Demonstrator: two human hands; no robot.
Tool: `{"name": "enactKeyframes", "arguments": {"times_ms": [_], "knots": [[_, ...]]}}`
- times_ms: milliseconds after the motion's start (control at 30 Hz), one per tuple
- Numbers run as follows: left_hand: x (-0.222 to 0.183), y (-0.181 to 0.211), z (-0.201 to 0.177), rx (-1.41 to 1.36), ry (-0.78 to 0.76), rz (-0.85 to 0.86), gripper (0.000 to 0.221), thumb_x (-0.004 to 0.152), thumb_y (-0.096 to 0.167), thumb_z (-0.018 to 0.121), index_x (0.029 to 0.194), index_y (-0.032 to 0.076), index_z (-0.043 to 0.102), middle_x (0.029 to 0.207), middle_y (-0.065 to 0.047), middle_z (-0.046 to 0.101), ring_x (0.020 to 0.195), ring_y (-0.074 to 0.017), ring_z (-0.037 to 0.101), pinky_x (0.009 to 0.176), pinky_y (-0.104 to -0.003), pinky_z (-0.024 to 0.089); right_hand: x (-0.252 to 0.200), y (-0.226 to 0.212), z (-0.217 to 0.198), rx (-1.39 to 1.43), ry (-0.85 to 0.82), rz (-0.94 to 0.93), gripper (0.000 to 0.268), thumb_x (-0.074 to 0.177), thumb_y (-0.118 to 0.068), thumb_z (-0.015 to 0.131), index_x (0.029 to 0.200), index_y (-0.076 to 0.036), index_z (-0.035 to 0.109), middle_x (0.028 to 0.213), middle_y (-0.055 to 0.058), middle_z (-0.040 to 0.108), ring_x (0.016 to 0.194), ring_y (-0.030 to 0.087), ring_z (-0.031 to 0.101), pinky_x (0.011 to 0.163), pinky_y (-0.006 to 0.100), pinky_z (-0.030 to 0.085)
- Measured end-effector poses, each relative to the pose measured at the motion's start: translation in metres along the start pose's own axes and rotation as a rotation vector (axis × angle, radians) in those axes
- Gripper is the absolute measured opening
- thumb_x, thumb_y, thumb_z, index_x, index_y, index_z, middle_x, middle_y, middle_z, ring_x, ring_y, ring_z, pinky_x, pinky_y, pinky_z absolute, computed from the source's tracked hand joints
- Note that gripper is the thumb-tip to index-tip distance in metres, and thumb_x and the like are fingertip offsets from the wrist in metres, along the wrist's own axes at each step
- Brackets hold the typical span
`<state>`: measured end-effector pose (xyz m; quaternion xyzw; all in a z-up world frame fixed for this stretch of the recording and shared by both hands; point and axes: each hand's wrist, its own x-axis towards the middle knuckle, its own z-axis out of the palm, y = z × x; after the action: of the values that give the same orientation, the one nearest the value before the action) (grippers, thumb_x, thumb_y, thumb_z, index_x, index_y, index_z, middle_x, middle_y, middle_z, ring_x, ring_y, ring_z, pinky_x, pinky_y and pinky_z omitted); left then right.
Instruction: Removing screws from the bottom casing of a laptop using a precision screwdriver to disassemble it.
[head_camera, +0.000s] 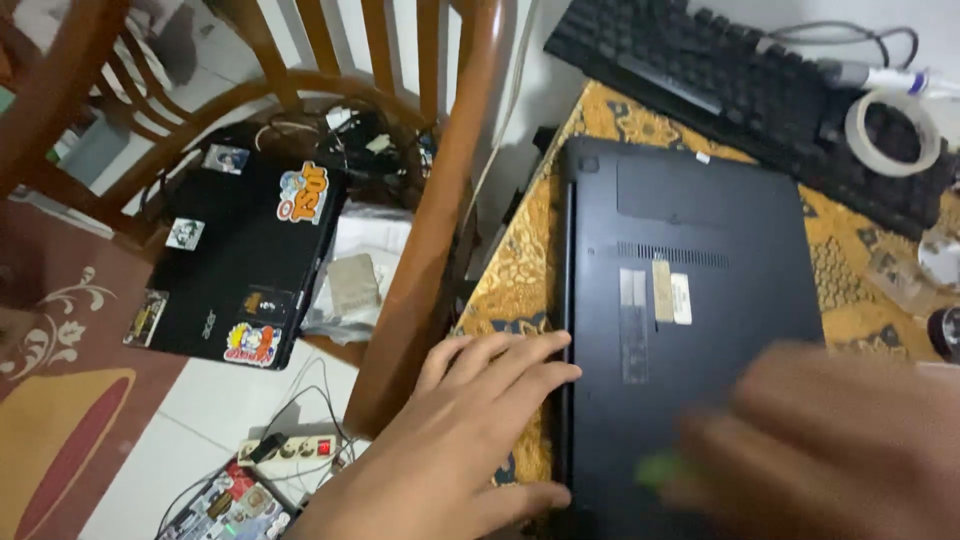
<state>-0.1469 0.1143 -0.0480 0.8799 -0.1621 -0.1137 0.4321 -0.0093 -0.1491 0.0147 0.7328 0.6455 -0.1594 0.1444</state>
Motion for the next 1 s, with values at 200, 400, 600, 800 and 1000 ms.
{"name": "enactKeyframes", "arguments": {"times_ms": [200, 400, 600, 800, 1000], "knots": [[0.065, -0.02, -0.018, 0.257, 0.152, -0.001, 0.077, 0.094, 0.049, 0.068, 0.15, 0.002, 0.044, 0.168, -0.018, 0.027, 0.151, -0.0427, 0.021, 0.113, -0.06, 0.015, 0.052, 0.107, -0.04, -0.309, 0.134, 0.39, 0.021, 0.097, -0.049, 0.059, 0.106, -0.033, 0.068, 0.081, -0.007, 0.07, 0.056, 0.011, 0.075, 0.049, 0.03, 0.066], [0.121, -0.052, -0.044, 0.403, 0.198, -0.041, 0.077, 0.101, 0.054, 0.053, 0.153, -0.001, 0.039, 0.164, -0.019, 0.032, 0.152, -0.038, 0.023, 0.111, -0.059, 0.022, 0.113, 0.148, -0.069, -0.162, 0.175, 0.352, 0.036, 0.098, -0.049, 0.06, 0.107, -0.017, 0.074, 0.102, 0.001, 0.076, 0.085, 0.023, 0.078, 0.061, 0.039, 0.069], [0.125, -0.065, -0.032, 0.479, 0.268, -0.043, 0.083, 0.093, 0.06, 0.062, 0.152, 0.005, 0.043, 0.165, -0.013, 0.035, 0.144, -0.0329, 0.034, 0.11, -0.054, 0.024, 0.136, 0.182, -0.055, -0.05, 0.211, 0.12, 0.017, 0.096, -0.031, 0.068, 0.103, -0.019, 0.076, 0.092, 0.003, 0.075, 0.084, 0.026, 0.071, 0.071, 0.041, 0.062], [0.129, -0.073, -0.025, 0.462, 0.293, -0.023, 0.089, 0.088, 0.062, 0.068, 0.151, 0.003, 0.046, 0.162, -0.016, 0.039, 0.139, -0.0383, 0.04, 0.11, -0.056, 0.025, 0.142, 0.191, -0.058, -0.152, 0.197, -0.026, 0.014, 0.094, -0.029, 0.07, 0.102, -0.019, 0.073, 0.093, 0.001, 0.074, 0.081, 0.026, 0.068, 0.066, 0.041, 0.06], [0.131, -0.074, -0.023, 0.501, 0.308, -0.023, 0.092, 0.082, 0.066, 0.071, 0.148, 0.005, 0.048, 0.161, -0.015, 0.04, 0.142, -0.0325, 0.036, 0.111, -0.056, 0.025, 0.145, 0.192, -0.056, -0.205, 0.175, -0.067, 0.012, 0.086, -0.012, 0.076, 0.093, -0.018, 0.068, 0.089, 0.004, 0.07, 0.077, 0.027, 0.06, 0.062, 0.043, 0.057]]}}
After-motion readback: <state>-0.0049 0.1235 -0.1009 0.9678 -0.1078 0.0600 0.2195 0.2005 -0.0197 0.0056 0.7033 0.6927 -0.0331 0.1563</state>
